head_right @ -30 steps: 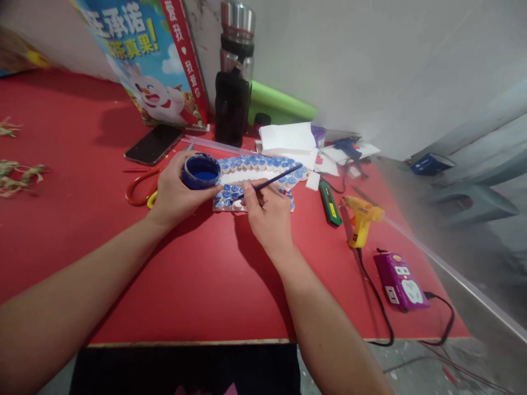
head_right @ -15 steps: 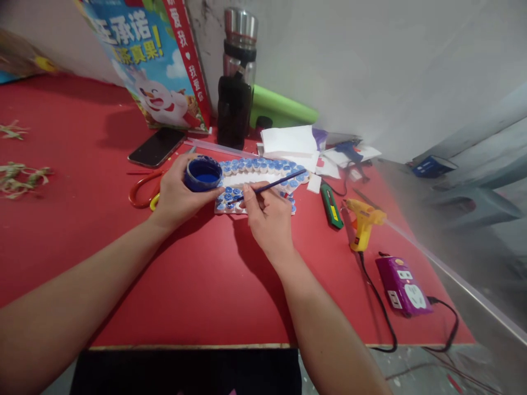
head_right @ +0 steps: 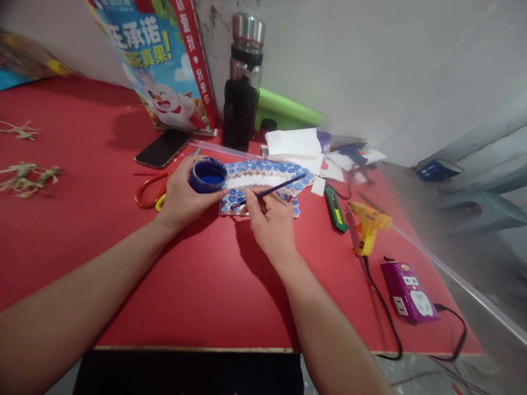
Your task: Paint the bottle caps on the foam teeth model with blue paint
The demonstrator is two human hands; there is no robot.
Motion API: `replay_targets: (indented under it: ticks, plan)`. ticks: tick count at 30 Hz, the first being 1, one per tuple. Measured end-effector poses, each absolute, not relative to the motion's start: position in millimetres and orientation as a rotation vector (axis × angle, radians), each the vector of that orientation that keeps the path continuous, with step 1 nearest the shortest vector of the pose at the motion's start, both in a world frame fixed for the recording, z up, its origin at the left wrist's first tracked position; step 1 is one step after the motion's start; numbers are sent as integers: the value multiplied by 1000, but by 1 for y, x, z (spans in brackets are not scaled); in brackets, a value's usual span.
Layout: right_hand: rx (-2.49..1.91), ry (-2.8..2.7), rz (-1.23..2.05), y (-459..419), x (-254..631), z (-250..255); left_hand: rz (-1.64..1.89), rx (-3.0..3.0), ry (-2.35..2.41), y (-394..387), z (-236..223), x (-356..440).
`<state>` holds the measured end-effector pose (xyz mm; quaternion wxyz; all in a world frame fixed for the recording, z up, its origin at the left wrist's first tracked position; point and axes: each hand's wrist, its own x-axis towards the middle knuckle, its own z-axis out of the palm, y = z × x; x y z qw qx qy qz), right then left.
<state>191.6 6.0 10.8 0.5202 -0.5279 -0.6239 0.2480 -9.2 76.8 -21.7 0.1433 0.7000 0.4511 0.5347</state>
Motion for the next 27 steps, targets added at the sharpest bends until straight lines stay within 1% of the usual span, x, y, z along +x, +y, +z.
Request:
replay_targets:
  ticks: [27]
  plan:
    - [-1271,-1497,578,5,190,9,1543,1999,1268,76,-22,-9]
